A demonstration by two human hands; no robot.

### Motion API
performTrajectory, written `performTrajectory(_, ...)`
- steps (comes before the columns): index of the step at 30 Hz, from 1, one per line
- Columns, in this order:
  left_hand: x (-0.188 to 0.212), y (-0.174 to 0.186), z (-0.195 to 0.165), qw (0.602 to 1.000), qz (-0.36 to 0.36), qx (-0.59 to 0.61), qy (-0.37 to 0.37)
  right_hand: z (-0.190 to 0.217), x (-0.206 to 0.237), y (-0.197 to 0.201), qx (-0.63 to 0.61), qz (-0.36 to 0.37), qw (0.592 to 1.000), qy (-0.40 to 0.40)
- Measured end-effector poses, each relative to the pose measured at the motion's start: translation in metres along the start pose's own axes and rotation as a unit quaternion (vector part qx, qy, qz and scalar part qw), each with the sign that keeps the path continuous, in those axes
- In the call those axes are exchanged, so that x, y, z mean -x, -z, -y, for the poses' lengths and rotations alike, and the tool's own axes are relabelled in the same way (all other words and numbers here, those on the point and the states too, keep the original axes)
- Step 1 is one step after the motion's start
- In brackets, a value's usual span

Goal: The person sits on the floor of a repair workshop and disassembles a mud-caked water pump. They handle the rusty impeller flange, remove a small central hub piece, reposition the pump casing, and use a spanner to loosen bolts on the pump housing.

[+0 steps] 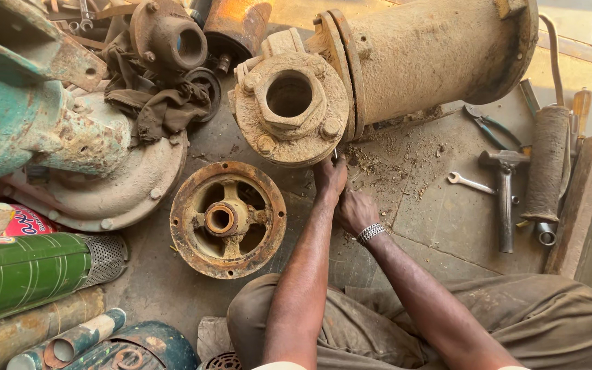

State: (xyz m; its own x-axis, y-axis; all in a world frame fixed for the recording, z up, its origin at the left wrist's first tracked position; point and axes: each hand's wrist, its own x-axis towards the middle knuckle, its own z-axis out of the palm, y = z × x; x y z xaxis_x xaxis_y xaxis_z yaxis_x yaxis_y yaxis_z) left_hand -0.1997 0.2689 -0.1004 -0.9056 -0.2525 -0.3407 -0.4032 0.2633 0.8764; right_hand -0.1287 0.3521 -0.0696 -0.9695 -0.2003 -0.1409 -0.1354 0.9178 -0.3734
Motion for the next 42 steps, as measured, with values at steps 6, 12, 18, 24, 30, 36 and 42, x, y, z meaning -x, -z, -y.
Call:
performTrajectory(6, 0.002, 0.003, -0.008, 0.994, -0.005, -0.052, -0.095, 0.001, -0.003, 0.002, -0.075, 0.059, 0.995, 0.008)
performTrajectory(12, -0.003, 0.005, -0.002, 0.993, 0.03, 0.116, -0.006, 0.0, 0.01, 0.003, -0.085, 0.064, 0.994, -0.039)
performTrajectory(18, -0.016, 0.002, -0.006, 0.914, -0.005, 0.393, 0.101, 0.023, 0.0, 0.065, -0.191, -0.098, 0.977, -0.014)
performTrajectory(24, -0.012, 0.007, -0.005, 0.927, 0.022, 0.365, 0.085, 0.041, -0.049, 0.104, -0.095, -0.169, 0.98, 0.044)
performTrajectory(30, -0.012, 0.005, -0.003, 0.908, 0.006, 0.406, 0.1, 0.046, -0.036, 0.107, -0.002, -0.071, 0.992, 0.101)
performTrajectory(36, -0.009, 0.008, -0.002, 0.925, -0.03, 0.374, 0.064, 0.017, -0.013, 0.106, -0.018, -0.058, 0.985, 0.159)
performTrajectory(42, -0.01, 0.01, -0.007, 0.99, -0.046, 0.069, 0.118, -0.005, 0.03, 0.04, -0.011, 0.009, 0.999, 0.039)
